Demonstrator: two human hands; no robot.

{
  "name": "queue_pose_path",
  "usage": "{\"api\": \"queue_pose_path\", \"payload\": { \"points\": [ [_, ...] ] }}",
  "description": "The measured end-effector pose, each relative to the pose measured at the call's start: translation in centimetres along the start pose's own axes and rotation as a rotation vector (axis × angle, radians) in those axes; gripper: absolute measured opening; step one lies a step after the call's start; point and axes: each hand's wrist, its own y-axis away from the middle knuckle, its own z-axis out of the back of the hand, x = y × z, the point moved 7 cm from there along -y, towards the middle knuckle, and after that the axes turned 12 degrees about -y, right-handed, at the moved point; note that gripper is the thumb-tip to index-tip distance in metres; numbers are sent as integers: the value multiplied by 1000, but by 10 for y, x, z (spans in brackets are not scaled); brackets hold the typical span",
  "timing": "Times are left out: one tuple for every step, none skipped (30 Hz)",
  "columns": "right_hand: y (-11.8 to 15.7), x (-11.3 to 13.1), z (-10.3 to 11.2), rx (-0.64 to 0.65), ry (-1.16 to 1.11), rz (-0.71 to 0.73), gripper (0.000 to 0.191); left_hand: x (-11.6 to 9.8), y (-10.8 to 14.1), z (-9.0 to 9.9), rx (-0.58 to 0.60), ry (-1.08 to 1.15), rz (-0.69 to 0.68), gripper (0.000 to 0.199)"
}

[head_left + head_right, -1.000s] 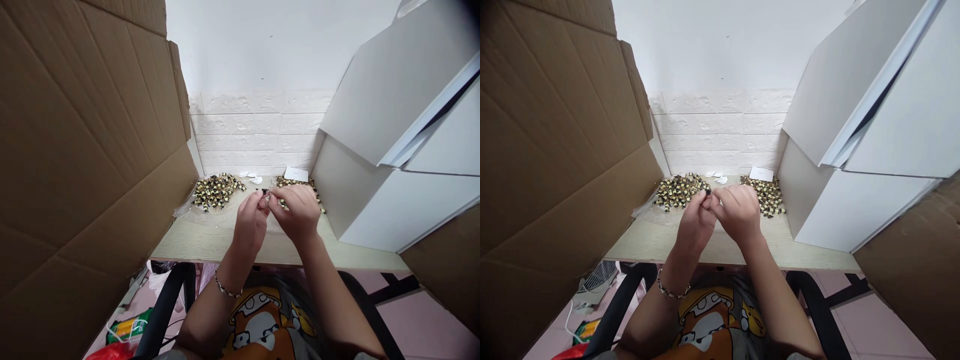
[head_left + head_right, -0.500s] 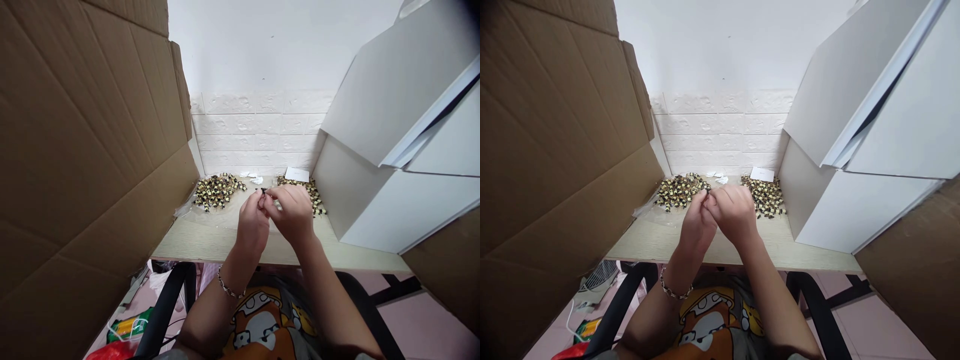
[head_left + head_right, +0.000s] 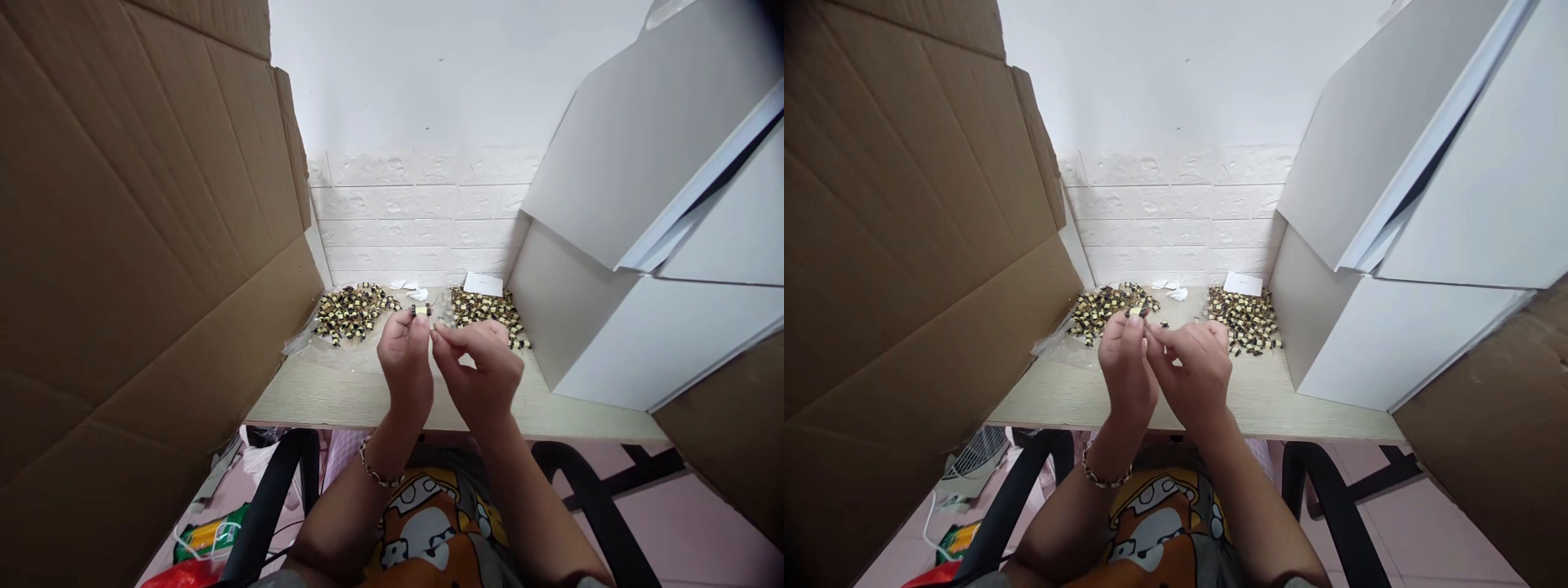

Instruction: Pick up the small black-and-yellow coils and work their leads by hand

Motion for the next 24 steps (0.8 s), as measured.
{"api": "queue_pose_path", "payload": {
  "points": [
    [2,0,2,-8,-47,-34,5,-3,1,2,-6,-45,-41,20],
    [3,1,3,-9,-86,-59,4,-6,2,4,-7,-89,-83,20],
    [4,0,3,-2,-120,-79,4,-8,2,6,-11,-133,-125,20],
    [5,-1,3,14,-151,-97,5,-11,3,8,-21,-177,-168,20],
    [5,-3,2,45,-175,-120,6,-14,3,11,-33,-222,-213,19],
    [5,-6,1,90,-194,-147,6,-17,3,13,-46,-269,-257,18],
    [4,-9,-1,142,-206,-178,7,-20,3,16,-58,-314,-305,17],
    [4,-12,-2,192,-211,-208,8,-24,3,18,-70,-357,-355,16],
    [2,-15,-1,226,-217,-233,11,-28,4,21,-87,-399,-408,14],
    [1,-17,1,232,-228,-246,13,-32,5,23,-108,-440,-460,13],
    [-2,-18,4,208,-244,-245,14,-35,5,24,-129,-481,-507,12],
    [-4,-19,9,164,-262,-235,15,-39,6,25,-150,-517,-550,12],
    [-7,-18,14,114,-279,-221,15,-41,7,26,-164,-546,-584,11],
    [-9,-17,18,69,-291,-203,15,-42,7,25,-167,-567,-607,11],
    [-11,-16,21,36,-293,-183,16,-43,7,24,-163,-579,-623,11],
    [-13,-13,23,16,-284,-161,18,-43,7,23,-155,-585,-633,11],
    [-15,-11,23,10,-267,-140,20,-43,7,22,-144,-586,-639,11],
    [-16,-8,23,13,-244,-120,23,-42,7,21,-132,-588,-642,11],
    [-18,-5,23,25,-217,-100,25,-41,6,19,-119,-591,-642,11],
    [-19,-3,21,43,-186,-82,27,-41,6,18,-109,-596,-644,11],
    [-20,-1,20,64,-156,-67,29,-41,6,17,-102,-601,-645,11],
    [-21,0,19,87,-129,-57,30,-41,6,16,-95,-606,-645,11],
    [-21,1,18,106,-107,-50,30,-41,6,16,-91,-609,-645,11],
    [-21,2,17,120,-93,-46,31,-41,6,15,-87,-611,-645,11]
  ]
}}
